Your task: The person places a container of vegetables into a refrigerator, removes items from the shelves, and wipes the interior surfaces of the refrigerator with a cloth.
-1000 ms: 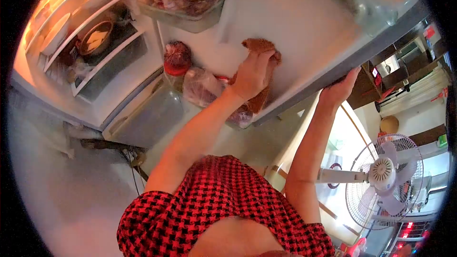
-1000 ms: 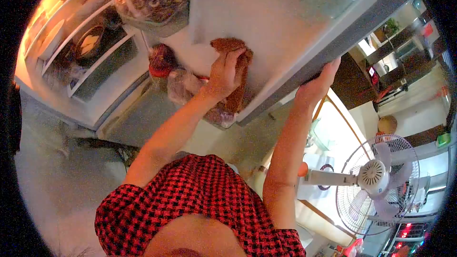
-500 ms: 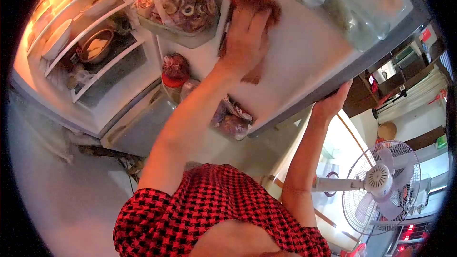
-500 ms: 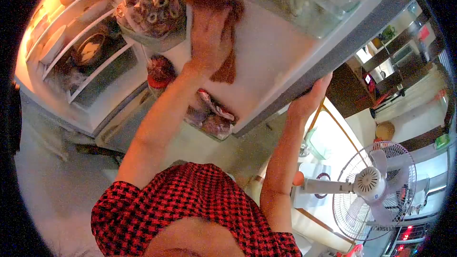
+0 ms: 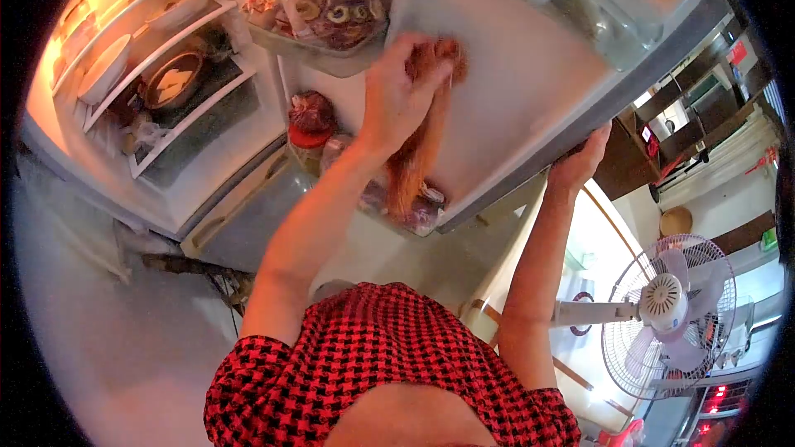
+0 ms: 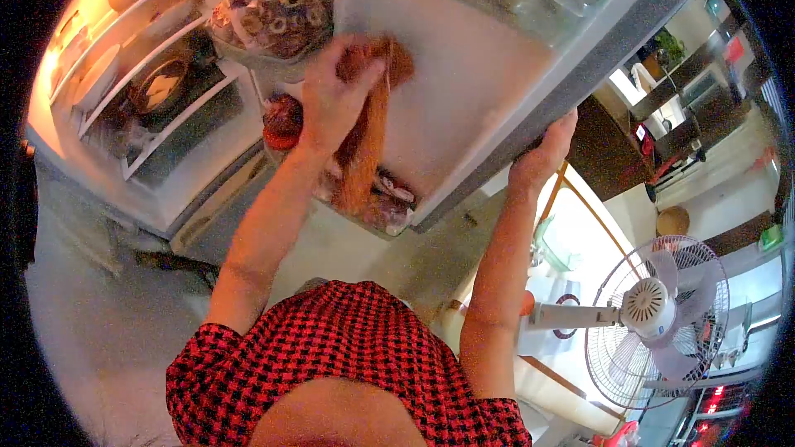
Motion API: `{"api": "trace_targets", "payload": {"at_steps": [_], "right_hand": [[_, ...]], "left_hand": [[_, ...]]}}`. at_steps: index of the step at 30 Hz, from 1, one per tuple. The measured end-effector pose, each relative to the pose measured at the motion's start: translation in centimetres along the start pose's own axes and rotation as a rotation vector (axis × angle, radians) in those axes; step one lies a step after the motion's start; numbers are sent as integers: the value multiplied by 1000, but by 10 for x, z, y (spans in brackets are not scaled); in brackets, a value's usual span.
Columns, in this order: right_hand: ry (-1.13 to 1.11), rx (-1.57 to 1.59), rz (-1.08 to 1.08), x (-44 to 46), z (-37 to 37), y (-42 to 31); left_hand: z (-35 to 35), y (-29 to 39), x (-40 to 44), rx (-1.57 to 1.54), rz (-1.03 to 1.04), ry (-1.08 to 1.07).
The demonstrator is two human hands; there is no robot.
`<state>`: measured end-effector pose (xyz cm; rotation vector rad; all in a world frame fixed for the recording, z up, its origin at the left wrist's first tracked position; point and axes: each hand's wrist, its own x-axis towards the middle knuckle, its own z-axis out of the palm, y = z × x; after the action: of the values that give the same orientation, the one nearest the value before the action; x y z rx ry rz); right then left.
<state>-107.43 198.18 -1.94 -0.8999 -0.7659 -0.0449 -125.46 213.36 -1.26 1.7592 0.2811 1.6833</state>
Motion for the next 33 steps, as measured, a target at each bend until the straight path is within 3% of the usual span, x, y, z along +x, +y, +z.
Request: {"api": "trace_targets", "payload": {"at_steps": [2,3,5,6,8,10,14,15,17,18,21,22,24,26,28,33], "right_hand": [[-53,-46,-31,-4,-3,-2],[-4,-65,-42,-6,1,-4],[12,-57,-31,-8,-2,-3],[13,-32,-30,-8,-1,-2],[62,23,-21,-9,11,-9],[79,-15,27,-9,14,-11],[52,64,49,-3,15,-9],[56,66,40,-1,13,-6],[52,69,34,1,8,-3],[39,57,35,1,4,-2],[28,38,25,-3,2,-3],[38,26,13,-6,0,-3],[39,22,6,-12,-1,-3],[59,17,-27,-16,1,-5],[82,-14,-15,-21,7,-10],[120,-35,16,-20,18,-12]], "left_hand": [[9,15,35,62,81,128],[16,19,49,54,68,115],[30,19,70,-130,293,96],[36,8,69,-134,289,91],[48,-25,50,252,612,84],[61,-42,14,244,698,96],[55,-72,-80,292,383,-149],[54,-72,-91,300,387,-145],[52,-70,-104,93,-88,-204],[52,-73,-105,98,-90,-197],[35,-48,-86,-179,-701,156],[34,-54,-86,-173,-703,153],[35,-67,-85,-626,-665,532],[35,-54,-75,-559,-641,461],[41,-53,-66,148,-35,281],[41,-75,-72,217,233,121]]}}
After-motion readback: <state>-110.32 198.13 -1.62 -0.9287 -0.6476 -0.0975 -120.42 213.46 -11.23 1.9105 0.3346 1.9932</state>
